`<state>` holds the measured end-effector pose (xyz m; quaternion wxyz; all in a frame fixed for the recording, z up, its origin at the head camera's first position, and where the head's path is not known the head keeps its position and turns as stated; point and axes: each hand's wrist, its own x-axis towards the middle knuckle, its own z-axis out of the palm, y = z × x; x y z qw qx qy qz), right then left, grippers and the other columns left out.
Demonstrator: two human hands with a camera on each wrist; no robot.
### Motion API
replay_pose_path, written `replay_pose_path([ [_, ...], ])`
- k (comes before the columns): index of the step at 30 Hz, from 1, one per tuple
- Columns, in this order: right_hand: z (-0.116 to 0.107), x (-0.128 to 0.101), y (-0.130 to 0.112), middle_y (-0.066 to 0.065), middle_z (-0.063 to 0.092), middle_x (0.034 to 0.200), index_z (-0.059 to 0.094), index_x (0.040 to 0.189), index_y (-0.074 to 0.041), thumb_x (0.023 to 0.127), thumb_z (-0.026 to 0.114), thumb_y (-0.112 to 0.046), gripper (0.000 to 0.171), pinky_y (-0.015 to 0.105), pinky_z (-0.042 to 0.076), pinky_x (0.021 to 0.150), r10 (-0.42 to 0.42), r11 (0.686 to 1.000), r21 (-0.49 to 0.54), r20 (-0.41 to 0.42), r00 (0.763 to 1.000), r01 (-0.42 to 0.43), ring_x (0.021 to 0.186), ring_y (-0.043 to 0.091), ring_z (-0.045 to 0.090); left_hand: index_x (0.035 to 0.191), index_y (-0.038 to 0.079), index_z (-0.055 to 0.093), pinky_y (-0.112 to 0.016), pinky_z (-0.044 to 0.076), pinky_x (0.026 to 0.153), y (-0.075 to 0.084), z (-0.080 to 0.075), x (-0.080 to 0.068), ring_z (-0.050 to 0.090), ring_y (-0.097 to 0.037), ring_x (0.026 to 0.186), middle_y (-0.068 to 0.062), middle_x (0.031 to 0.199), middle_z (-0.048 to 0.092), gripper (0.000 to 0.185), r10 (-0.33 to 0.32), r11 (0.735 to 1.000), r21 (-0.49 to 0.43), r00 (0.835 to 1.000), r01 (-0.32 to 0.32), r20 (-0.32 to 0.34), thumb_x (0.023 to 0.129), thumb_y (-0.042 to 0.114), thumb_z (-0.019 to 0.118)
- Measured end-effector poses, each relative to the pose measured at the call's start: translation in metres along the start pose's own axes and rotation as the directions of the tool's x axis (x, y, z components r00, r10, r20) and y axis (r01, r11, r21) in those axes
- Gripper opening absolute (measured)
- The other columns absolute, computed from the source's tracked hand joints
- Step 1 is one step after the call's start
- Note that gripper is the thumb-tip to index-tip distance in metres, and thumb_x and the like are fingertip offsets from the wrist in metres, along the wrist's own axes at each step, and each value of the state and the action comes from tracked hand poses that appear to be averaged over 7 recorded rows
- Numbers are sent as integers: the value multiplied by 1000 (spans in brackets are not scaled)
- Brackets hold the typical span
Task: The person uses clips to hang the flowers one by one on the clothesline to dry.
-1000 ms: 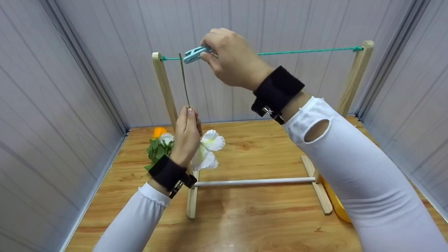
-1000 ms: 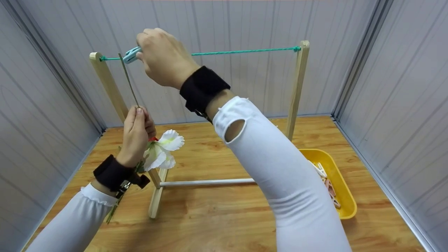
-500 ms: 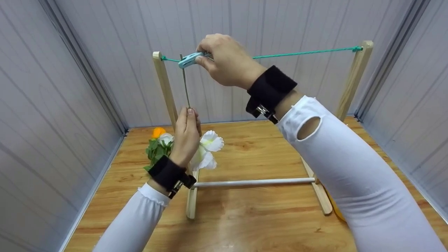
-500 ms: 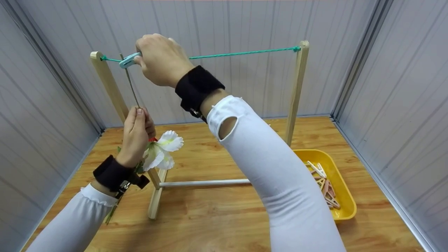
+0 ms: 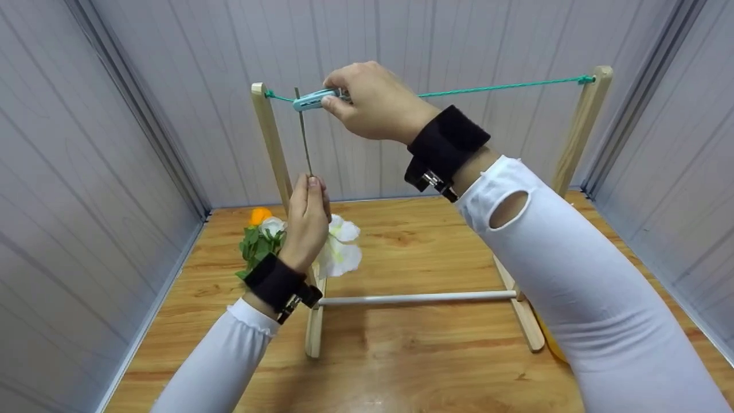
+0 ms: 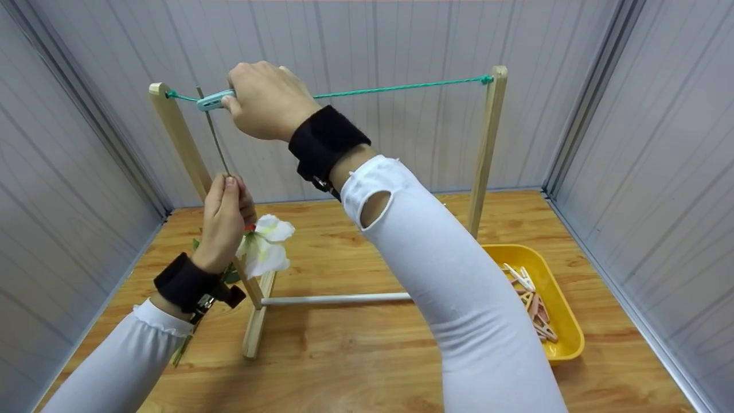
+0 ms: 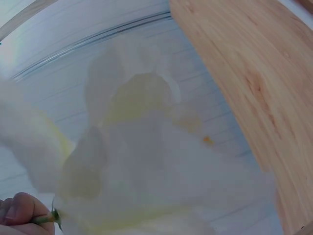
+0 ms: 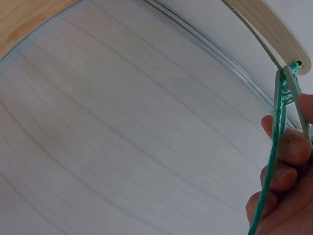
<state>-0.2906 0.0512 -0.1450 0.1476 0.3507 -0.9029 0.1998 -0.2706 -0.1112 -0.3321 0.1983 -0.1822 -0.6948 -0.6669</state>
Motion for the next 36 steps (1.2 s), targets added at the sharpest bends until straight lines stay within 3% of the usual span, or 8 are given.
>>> replay_pose_path([
  [4, -2, -2, 1, 13, 73, 121, 67, 141, 1, 114, 56, -23, 38, 27, 38, 77, -11, 1000, 22, -15, 1000, 11, 86, 16, 49, 102, 10, 44, -23, 31, 59, 1, 0, 0, 33, -11, 63, 1, 77, 34, 28, 11, 1000, 0, 1000, -11, 7, 120, 18, 23],
  [10, -8, -9, 6, -1, 51, 87, 59, 151, 1, 111, 64, -25, 48, 27, 34, 73, -34, 999, 36, -87, 996, 37, 76, 11, 41, 102, 10, 44, -22, 29, 59, 1, 0, 0, 30, -10, 64, 2, 77, 33, 28, 26, 999, -18, 1000, -26, 7, 120, 18, 24],
  [15, -17, -18, 14, -3, 41, 82, 59, 150, 2, 107, 71, -23, 52, 27, 32, 73, -55, 996, 57, -168, 984, 65, 75, 12, 37, 105, 10, 46, -21, 28, 57, 0, 1, 1, 29, -9, 63, 1, 76, 34, 27, 39, 998, -52, 999, -39, -3, 120, 15, 24],
  [18, -23, -27, 18, -3, 41, 80, 63, 146, 1, 106, 72, -21, 47, 27, 32, 71, -66, 995, 56, -222, 973, 80, 72, 11, 36, 110, 6, 49, -21, 36, 58, 0, 2, 1, 38, -10, 63, -1, 79, 43, 27, 49, 998, -32, 999, -49, -18, 119, 14, 25],
  [24, -28, -47, 28, -1, 43, 76, 70, 133, 4, 104, 72, -14, 34, 25, 31, 69, -122, 987, 59, -310, 943, 147, 71, 13, 38, 130, -3, 50, -27, 55, 82, 2, 1, 0, 63, -23, 88, -14, 103, 63, 27, 21, 999, -24, 999, -22, -36, 118, 11, 31],
  [30, -26, -71, 42, 1, 47, 77, 71, 127, 7, 102, 72, -10, 30, 25, 33, 70, -179, 979, 43, -300, 937, 201, 71, 16, 41, 152, -8, 41, -47, 46, 119, 7, -5, -5, 59, -37, 132, -27, 142, 56, 39, 47, 997, 55, 999, -48, 10, 117, 10, 34],
  [33, -23, -84, 51, 5, 49, 76, 70, 125, 8, 102, 73, -9, 29, 25, 32, 68, -200, 977, 21, -279, 939, 214, 70, 17, 41, 153, -8, 40, -50, 43, 122, 6, -7, -9, 55, -39, 139, -30, 149, 52, 41, 77, 991, 107, 997, -78, 18, 116, 10, 39],
  [36, -18, -97, 62, 10, 51, 75, 71, 122, 9, 102, 74, -9, 28, 24, 32, 68, -228, 972, -11, -257, 939, 233, 70, 16, 41, 146, -9, 45, -43, 48, 117, 5, -8, -15, 56, -38, 136, -30, 146, 54, 36, 109, 985, 134, 994, -110, 13, 114, 8, 44],
])
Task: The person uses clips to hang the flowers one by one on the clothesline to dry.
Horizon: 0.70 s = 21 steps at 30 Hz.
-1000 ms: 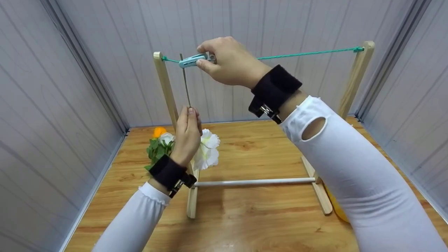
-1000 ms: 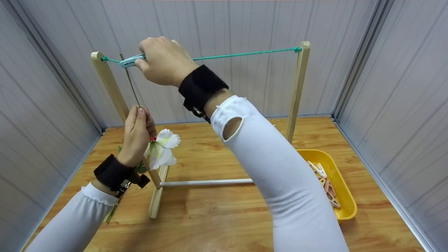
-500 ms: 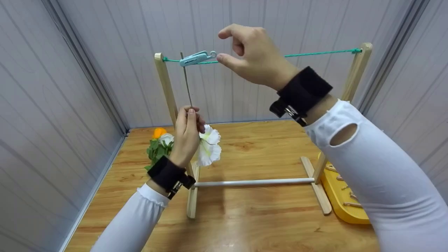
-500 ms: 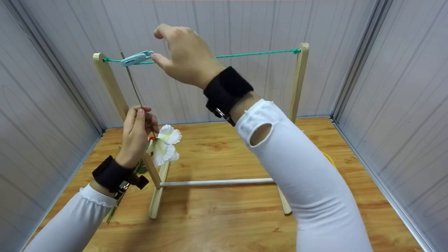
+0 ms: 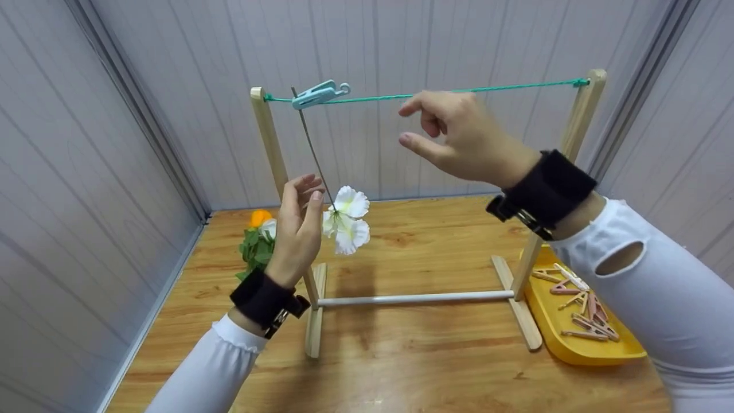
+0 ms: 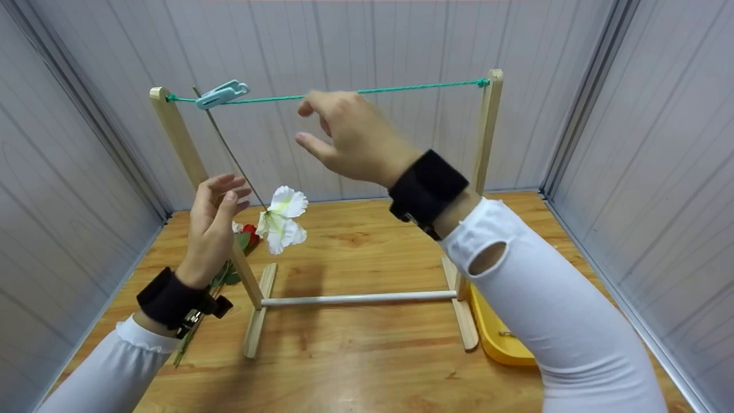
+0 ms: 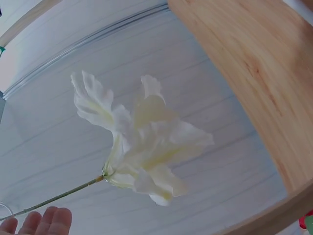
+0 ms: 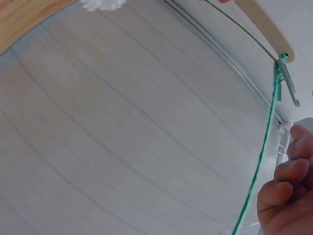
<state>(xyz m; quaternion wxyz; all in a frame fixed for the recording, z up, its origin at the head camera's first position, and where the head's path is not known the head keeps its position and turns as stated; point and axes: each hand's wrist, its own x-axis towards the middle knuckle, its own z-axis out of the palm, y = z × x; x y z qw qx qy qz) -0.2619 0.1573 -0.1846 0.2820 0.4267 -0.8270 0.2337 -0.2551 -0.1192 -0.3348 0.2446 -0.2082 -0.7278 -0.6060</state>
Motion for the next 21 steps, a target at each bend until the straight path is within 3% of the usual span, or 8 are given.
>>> replay_pose_path([
  [5, 1, -30, 13, 10, 54, 72, 73, 113, 8, 102, 73, -8, 20, 22, 34, 64, -10, 1000, -5, 44, 999, 10, 67, 13, 42, 126, -10, 53, -32, 57, 98, 0, -1, -12, 63, -39, 114, -27, 123, 62, 21, 60, 998, 11, 998, -60, -5, 112, 4, 47],
  [10, 2, -62, 24, 5, 60, 70, 76, 101, 3, 103, 72, -5, 10, 21, 37, 58, -1, 1000, 5, 87, 996, 1, 61, 6, 45, 115, -9, 59, -27, 59, 82, 3, 0, -26, 65, -36, 94, -26, 104, 65, 16, 90, 995, 34, 995, -92, 41, 111, 3, 49],
  [13, 3, -82, 30, 1, 57, 66, 72, 84, -4, 103, 71, -6, 19, 23, 37, 55, -3, 1000, -7, 99, 995, 4, 58, 3, 42, 112, -10, 60, -25, 59, 78, 2, 0, -36, 66, -28, 88, -25, 98, 66, 16, 117, 991, 58, 990, -122, 83, 110, 2, 51],
  [16, 3, -103, 34, -6, 48, 62, 60, 71, -12, 104, 70, -7, 35, 23, 35, 52, -1, 1000, -13, 139, 990, 3, 56, 0, 36, 110, -10, 62, -25, 58, 73, -3, -1, -46, 65, -23, 83, -20, 94, 68, 14, 161, 981, 86, 976, -174, 147, 109, 1, 54],
  [21, 2, -143, 44, -17, 36, 62, 54, 67, -21, 105, 70, -7, 43, 21, 31, 51, 35, 999, 31, 272, 962, -45, 54, -6, 29, 106, -2, 66, -27, 56, 67, -13, -4, -63, 64, -13, 79, -7, 90, 70, 7, 216, 956, 129, 932, -262, 291, 106, 2, 61],
])
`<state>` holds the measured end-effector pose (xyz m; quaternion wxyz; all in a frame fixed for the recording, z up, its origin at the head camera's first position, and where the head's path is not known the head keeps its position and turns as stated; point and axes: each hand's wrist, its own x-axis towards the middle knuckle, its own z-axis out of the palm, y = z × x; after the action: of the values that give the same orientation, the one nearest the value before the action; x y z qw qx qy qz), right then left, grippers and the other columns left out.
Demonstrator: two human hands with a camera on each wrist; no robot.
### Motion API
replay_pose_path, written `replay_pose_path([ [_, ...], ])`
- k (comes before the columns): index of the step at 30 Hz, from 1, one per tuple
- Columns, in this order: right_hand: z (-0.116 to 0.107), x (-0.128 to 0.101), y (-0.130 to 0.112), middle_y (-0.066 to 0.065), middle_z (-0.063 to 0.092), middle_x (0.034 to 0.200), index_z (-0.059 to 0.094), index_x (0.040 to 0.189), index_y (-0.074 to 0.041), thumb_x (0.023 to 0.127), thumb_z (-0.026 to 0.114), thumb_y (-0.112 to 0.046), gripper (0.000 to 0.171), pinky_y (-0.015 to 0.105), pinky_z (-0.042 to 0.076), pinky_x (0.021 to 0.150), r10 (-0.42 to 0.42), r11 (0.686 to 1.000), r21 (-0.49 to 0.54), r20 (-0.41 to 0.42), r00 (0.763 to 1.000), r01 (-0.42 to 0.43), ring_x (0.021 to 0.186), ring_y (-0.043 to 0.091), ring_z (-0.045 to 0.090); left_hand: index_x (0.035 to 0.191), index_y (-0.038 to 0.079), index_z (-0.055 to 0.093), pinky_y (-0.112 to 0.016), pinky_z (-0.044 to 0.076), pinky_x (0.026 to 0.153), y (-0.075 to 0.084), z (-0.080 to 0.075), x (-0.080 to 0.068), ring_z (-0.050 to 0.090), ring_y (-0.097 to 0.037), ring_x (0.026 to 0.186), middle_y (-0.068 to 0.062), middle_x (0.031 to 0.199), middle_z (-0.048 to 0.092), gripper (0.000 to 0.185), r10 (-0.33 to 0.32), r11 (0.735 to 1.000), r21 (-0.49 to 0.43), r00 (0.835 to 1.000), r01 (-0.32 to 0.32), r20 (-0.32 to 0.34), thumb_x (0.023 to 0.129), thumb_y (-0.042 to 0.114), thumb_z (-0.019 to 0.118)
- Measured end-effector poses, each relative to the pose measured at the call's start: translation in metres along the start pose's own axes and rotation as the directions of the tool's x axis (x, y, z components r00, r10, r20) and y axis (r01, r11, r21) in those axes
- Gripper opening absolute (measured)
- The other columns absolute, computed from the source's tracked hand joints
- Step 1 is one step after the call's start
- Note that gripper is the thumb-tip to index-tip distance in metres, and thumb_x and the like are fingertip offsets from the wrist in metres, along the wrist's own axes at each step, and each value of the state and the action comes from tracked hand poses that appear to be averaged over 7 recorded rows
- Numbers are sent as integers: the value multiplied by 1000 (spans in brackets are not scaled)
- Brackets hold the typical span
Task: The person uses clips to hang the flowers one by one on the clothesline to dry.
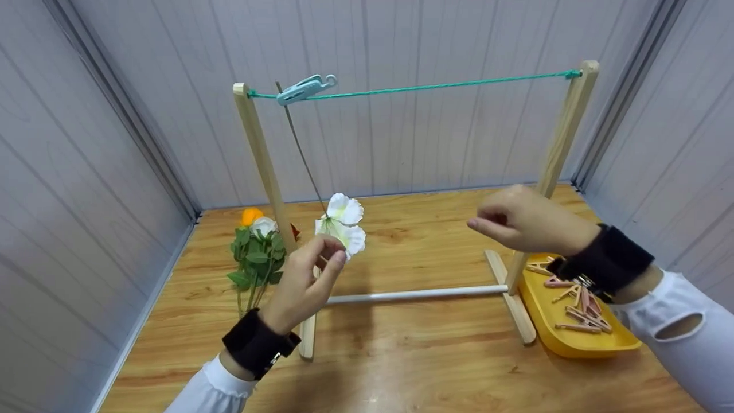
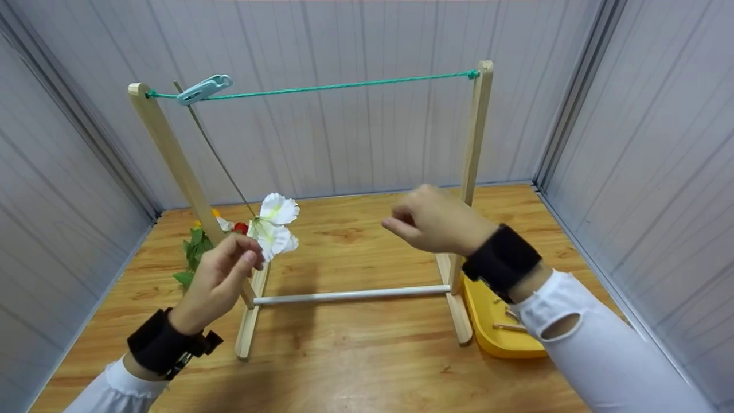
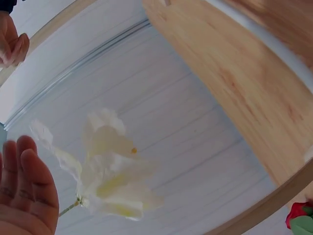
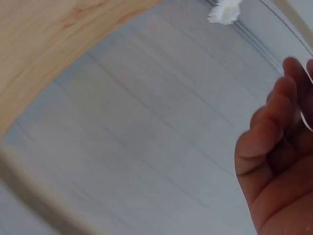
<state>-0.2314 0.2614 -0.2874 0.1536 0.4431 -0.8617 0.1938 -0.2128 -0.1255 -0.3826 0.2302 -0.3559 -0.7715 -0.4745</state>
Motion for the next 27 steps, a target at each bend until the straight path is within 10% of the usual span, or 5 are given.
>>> replay_pose_path([
  [5, 1, -36, 16, -19, 41, 63, 59, 71, -22, 108, 68, -13, 39, 20, 35, 50, 133, 984, 89, 218, 967, -156, 53, -6, 35, 105, 4, 69, -27, 55, 65, -5, 5, -14, 62, -9, 78, 0, 87, 69, 7, 27, 999, 29, 992, -30, 122, 106, 9, 65],
  [12, 13, -77, 47, -8, 59, 70, 74, 86, -14, 107, 69, -15, 21, 22, 46, 54, 421, 865, 45, 477, 772, -500, 57, 2, 51, 110, 11, 70, -32, 59, 76, -9, 13, -29, 66, -14, 86, 1, 97, 71, 14, -49, 995, 102, 946, 17, 320, 107, 25, 70],
  [16, 25, -93, 75, -3, 66, 75, 76, 86, -11, 103, 71, -13, 18, 25, 47, 59, 484, 844, -54, 507, 714, -534, 63, 7, 54, 118, 11, 69, -38, 61, 85, -13, 20, -35, 69, -17, 95, -1, 105, 71, 24, -112, 982, 184, 911, 41, 397, 108, 33, 69],
  [27, 72, -129, 137, 27, 78, 101, 79, 104, 7, 91, 79, 0, 15, 60, 62, 83, 537, 843, -231, 332, 776, -485, 91, 45, 75, 124, 13, 66, -35, 61, 86, -23, 32, -48, 73, -22, 98, -2, 107, 73, 26, -166, 966, 258, 845, 34, 508, 110, 35, 67],
])
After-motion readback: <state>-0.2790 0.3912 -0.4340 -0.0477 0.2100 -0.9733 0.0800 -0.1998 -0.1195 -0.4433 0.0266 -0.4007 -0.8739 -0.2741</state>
